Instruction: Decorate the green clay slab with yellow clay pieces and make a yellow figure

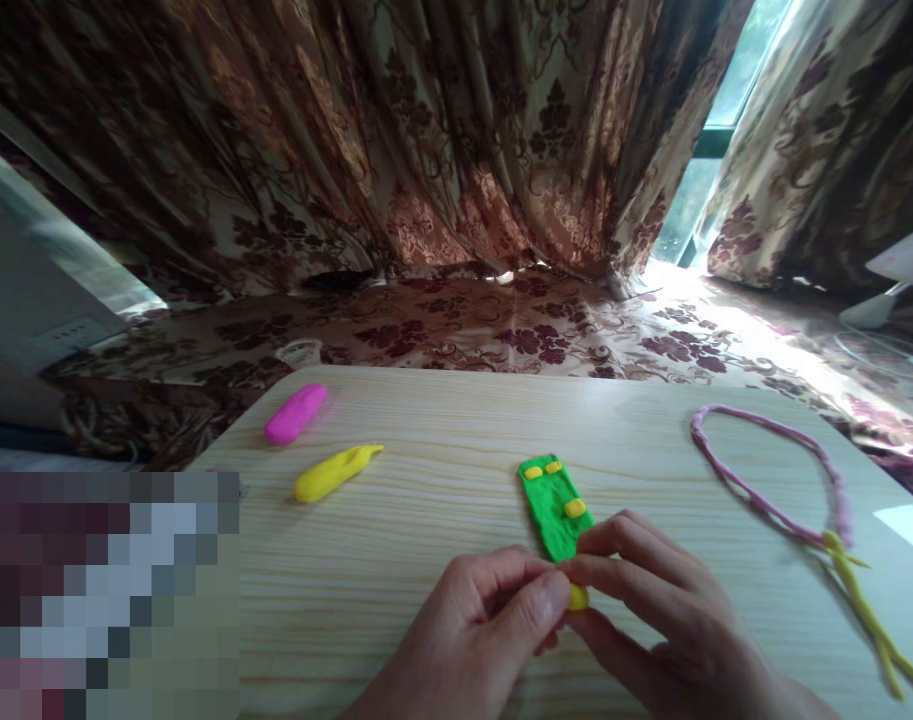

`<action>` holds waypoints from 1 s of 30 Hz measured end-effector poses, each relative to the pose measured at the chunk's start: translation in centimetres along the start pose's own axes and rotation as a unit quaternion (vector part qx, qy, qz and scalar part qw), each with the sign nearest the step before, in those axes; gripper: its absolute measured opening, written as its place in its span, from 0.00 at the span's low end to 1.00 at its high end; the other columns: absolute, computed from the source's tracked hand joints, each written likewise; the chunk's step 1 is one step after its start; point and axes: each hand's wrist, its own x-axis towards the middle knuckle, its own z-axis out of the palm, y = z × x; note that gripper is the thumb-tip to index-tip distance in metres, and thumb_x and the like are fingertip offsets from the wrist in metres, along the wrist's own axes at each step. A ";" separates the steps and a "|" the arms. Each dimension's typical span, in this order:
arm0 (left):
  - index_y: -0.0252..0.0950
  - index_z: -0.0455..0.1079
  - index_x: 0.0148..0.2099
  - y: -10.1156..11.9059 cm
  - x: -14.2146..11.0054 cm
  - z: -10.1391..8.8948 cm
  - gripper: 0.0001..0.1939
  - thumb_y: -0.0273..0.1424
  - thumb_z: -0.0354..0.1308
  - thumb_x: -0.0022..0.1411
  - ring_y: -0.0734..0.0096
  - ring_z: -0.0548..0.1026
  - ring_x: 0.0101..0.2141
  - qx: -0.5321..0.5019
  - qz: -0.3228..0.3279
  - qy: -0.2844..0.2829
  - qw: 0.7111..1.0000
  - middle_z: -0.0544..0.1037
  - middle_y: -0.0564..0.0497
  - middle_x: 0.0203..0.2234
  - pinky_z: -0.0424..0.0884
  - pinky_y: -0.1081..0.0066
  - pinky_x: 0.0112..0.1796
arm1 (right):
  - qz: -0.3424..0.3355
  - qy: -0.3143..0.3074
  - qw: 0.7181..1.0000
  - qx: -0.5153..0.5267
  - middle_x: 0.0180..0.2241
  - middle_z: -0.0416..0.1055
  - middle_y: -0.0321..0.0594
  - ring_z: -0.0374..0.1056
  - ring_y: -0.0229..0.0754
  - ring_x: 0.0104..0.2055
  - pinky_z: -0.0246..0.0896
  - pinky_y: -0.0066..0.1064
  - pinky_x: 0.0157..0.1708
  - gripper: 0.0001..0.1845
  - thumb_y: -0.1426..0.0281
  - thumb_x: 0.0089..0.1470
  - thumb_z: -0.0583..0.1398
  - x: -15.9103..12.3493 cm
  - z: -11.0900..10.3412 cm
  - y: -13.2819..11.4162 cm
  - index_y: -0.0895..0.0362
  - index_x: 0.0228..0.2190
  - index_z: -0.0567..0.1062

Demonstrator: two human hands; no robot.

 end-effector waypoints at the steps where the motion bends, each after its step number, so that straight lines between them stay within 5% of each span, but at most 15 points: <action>1: 0.33 0.70 0.28 -0.2 0.0 0.0 0.18 0.43 0.54 0.57 0.73 0.64 0.27 0.005 -0.001 0.000 1.000 0.67 0.54 0.21 0.60 0.72 0.30 | -0.004 -0.008 1.000 -0.005 0.33 0.69 0.42 0.64 0.41 0.32 0.63 0.32 0.28 0.17 0.79 0.49 0.60 0.0 0.0 0.1 0.55 0.42 0.72; 5: 0.32 0.71 0.36 -0.7 0.1 -0.1 0.17 0.43 0.57 0.56 0.74 0.63 0.26 -0.004 -0.004 -0.008 1.000 0.67 0.54 0.23 0.59 0.73 0.28 | -0.019 -0.016 1.000 -0.008 0.31 0.70 0.41 0.64 0.40 0.31 0.63 0.31 0.27 0.16 0.81 0.49 0.59 0.2 -0.2 -0.2 0.56 0.41 0.72; 12: 0.31 0.70 0.28 -0.2 0.0 0.0 0.22 0.43 0.46 0.63 0.69 0.68 0.29 -0.009 0.006 -0.024 1.000 0.70 0.51 0.22 0.63 0.68 0.35 | 0.007 0.009 1.000 0.016 0.32 0.69 0.41 0.66 0.39 0.32 0.65 0.30 0.30 0.12 0.78 0.49 0.62 0.0 -0.2 -0.2 0.56 0.37 0.71; 17: 0.32 0.71 0.31 -0.5 0.1 -0.2 0.18 0.42 0.52 0.60 0.72 0.67 0.28 -0.017 0.011 -0.013 1.000 0.69 0.53 0.22 0.63 0.71 0.32 | 0.010 -0.012 1.000 0.003 0.34 0.69 0.40 0.66 0.39 0.34 0.64 0.30 0.31 0.15 0.77 0.50 0.62 -0.2 -0.1 0.0 0.55 0.42 0.71; 25: 0.32 0.70 0.28 -0.4 0.0 -0.1 0.21 0.41 0.46 0.64 0.72 0.68 0.28 -0.049 0.014 -0.027 0.998 0.72 0.51 0.23 0.64 0.72 0.34 | -0.006 0.026 1.000 0.004 0.32 0.69 0.40 0.66 0.39 0.32 0.65 0.30 0.29 0.13 0.79 0.49 0.61 0.2 -0.3 0.0 0.56 0.39 0.72; 30: 0.33 0.74 0.34 -0.2 -0.1 0.0 0.14 0.37 0.52 0.61 0.72 0.67 0.29 -0.041 0.014 0.000 0.999 0.71 0.53 0.23 0.62 0.72 0.33 | 0.001 0.030 1.000 0.008 0.35 0.69 0.44 0.66 0.41 0.35 0.66 0.32 0.32 0.19 0.77 0.48 0.62 -0.1 -0.3 -0.1 0.57 0.44 0.70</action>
